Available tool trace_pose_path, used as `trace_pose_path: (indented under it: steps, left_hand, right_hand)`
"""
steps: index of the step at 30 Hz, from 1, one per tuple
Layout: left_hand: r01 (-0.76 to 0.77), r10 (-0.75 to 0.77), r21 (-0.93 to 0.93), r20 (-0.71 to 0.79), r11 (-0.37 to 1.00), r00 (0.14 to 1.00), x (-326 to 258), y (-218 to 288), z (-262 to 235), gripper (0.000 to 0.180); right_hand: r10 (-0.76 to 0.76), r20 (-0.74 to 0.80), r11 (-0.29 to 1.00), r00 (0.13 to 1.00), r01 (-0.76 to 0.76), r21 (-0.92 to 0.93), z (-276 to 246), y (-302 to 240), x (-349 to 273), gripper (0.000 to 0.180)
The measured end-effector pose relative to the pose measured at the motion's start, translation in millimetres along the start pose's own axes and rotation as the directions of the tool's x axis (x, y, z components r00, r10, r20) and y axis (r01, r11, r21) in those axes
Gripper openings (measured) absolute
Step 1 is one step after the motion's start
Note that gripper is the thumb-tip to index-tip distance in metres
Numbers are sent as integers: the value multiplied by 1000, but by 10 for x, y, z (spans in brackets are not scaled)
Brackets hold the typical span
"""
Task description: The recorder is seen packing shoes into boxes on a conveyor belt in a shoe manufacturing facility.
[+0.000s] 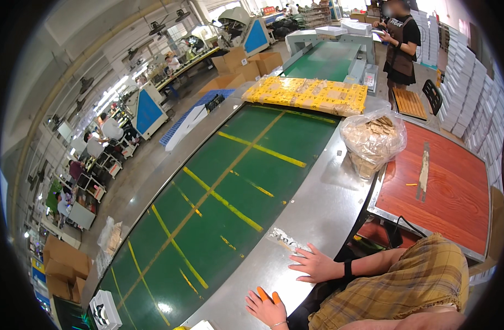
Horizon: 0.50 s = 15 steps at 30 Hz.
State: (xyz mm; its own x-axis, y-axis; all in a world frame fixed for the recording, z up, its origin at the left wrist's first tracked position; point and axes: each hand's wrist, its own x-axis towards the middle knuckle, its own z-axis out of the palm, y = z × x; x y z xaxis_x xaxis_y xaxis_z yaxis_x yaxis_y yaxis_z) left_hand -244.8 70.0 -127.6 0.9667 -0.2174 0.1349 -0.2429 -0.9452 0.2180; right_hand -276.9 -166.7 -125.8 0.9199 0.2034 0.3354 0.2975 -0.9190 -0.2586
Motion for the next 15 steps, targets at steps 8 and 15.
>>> trace_pose_path:
  steps: [8, 15]
  left_hand:
    - [-13, 14, -17, 47, 1000, 999, 1, 36, -107, 58]
    - [-1, 0, 3, 109, 1000, 994, -2, 6, -222, 59]
  right_hand:
    - [24, 30, 999, 999, -23, -27, 15, -22, -2, 46]
    - [24, 29, 1000, 999, -25, 19, 55, -91, 5, 46]
